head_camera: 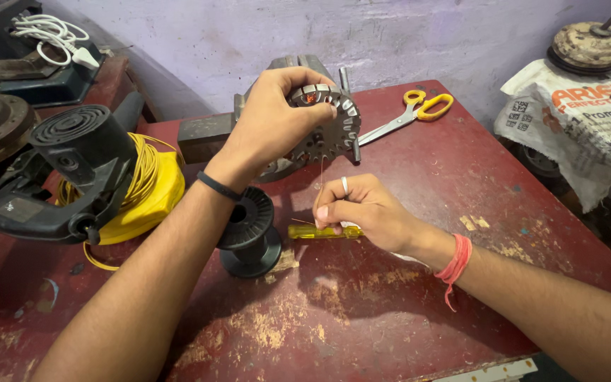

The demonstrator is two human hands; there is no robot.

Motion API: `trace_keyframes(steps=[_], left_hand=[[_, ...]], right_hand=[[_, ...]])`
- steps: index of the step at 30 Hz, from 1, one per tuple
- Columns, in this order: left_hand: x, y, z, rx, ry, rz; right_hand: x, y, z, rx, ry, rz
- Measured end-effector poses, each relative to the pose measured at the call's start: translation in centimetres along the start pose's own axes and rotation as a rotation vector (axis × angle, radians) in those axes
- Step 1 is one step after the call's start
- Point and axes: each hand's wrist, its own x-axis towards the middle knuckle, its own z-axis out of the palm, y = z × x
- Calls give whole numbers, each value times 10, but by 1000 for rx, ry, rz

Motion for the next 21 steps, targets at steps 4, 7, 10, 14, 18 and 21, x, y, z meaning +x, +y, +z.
trace_keyframes(steps=[4,7,10,14,18,21], left_hand=[[0,1,0,21,5,14],[0,0,0,46,13,21],[0,-1,0,55,19,11],[1,-3,-2,-5,10,10],[1,-7,-2,0,11,14],[3,-10,-2,25,16,45]], right_hand=[[1,0,0,-51,0,22],[1,-1,1,-108,0,72],[1,-3,2,-136,0,106],[2,-5,1,-207,-34,116],[3,-5,0,-282,-43,86],[3,-5,0,-341,-43,59]])
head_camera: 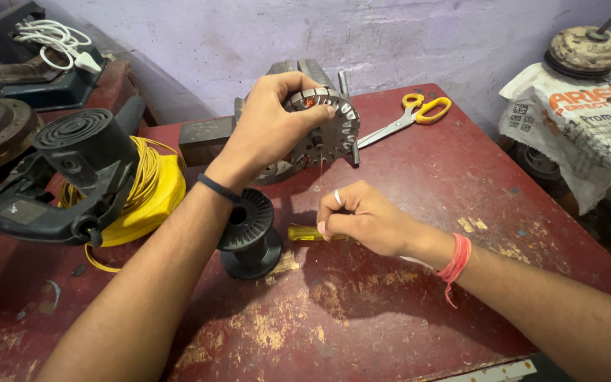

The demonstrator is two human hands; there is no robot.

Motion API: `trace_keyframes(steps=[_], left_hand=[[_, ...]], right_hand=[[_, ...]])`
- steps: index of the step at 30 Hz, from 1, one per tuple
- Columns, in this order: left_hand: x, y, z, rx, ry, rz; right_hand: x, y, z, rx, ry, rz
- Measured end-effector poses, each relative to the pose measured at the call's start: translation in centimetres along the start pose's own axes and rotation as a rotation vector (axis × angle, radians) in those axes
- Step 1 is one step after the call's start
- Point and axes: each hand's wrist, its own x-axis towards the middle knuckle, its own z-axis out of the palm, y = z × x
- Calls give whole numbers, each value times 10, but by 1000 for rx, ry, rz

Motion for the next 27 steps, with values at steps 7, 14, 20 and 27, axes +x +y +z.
trace_keyframes(steps=[7,14,20,27], left_hand=[[4,-7,3,-57,-15,-55],[6,-13,17,-20,17,99],[4,-12,21,74,42,89],[-3,-13,16,313,91,219]], right_hand=[[-1,1,-3,-64,15,-69],[-8,-6,-33,-437,558,-574],[31,-25,-81,-167,566,-540],[67,-62,-130,-278,69,-228]])
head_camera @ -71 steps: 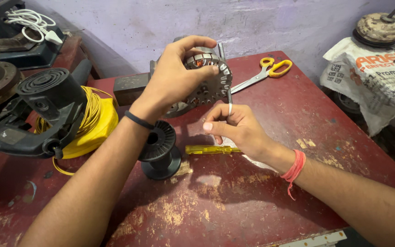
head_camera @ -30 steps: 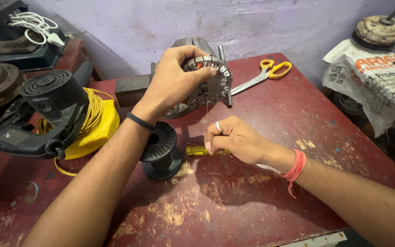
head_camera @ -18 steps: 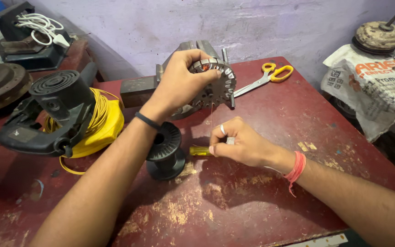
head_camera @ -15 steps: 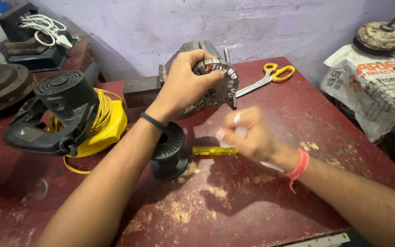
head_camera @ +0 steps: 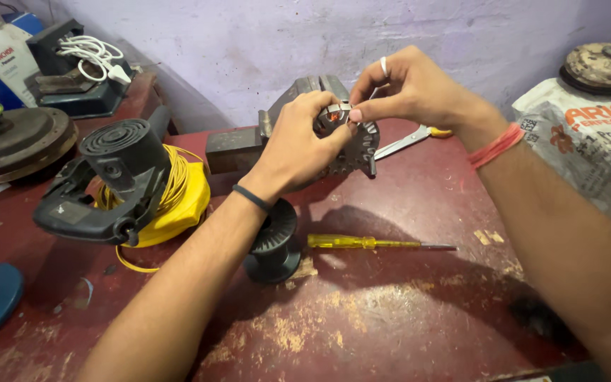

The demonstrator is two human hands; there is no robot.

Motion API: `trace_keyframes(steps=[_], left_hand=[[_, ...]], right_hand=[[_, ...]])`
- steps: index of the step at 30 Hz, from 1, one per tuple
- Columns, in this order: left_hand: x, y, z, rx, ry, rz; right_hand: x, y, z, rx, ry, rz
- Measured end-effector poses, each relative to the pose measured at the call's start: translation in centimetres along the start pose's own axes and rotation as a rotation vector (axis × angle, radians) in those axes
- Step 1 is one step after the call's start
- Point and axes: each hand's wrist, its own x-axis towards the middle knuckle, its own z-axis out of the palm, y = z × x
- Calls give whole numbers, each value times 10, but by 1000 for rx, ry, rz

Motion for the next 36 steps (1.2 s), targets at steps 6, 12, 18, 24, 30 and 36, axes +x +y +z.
trace_keyframes(steps=[6,12,18,24,30,36], left_hand=[[-9,7,-10,-40,19,108],[-16,17,-21,8,153,197],[-25,27,-34,223,309,332],[-34,32,-36,330,270,510],[-34,28,-39,275,331,498],[-32,26,-36,241,310,533]], right_hand=[[3,-23,3,-234,-72,-33],[5,-33,11,-316,-50,-50],[8,-34,21,-231,-13,81],[8,-47,13,-340,-68,-148],[1,-55,19,-530,-75,-370],[3,-54,34,-697,-77,-394]])
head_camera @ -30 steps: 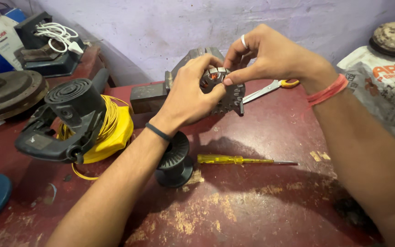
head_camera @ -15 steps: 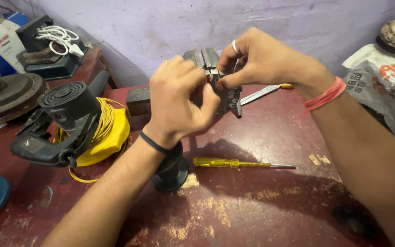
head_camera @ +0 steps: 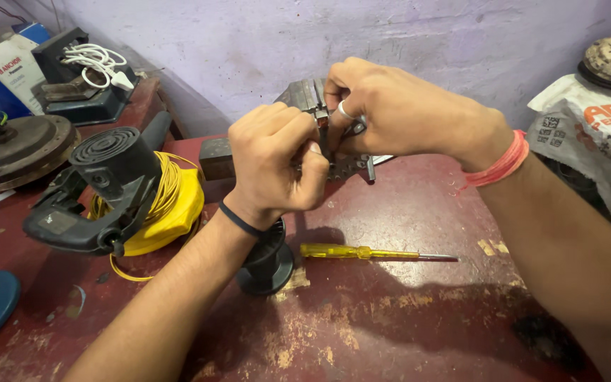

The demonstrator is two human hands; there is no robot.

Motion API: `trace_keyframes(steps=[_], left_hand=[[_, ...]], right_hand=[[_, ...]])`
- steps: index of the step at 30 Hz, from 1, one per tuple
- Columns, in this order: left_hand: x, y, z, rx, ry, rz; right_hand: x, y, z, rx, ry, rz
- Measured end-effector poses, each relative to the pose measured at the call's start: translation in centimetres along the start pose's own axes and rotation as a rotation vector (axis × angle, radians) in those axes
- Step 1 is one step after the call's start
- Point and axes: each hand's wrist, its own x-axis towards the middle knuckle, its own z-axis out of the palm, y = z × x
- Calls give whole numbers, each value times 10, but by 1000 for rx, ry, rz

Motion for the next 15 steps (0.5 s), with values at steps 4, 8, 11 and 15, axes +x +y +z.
trace_keyframes(steps=[4,8,11,15], left_hand=[[1,1,3,-26,-66,-53],[3,1,5,-68,-167,-52],[5,1,6,-23,-240,-19],[7,2,7,30,-286,-14]], right_hand=[[-3,-2,-8,45,-42,21],[-10,-8,-23,70,-131,63],[-12,-12,-30,82,-167,115],[-13,-9,-38,132,-152,138]])
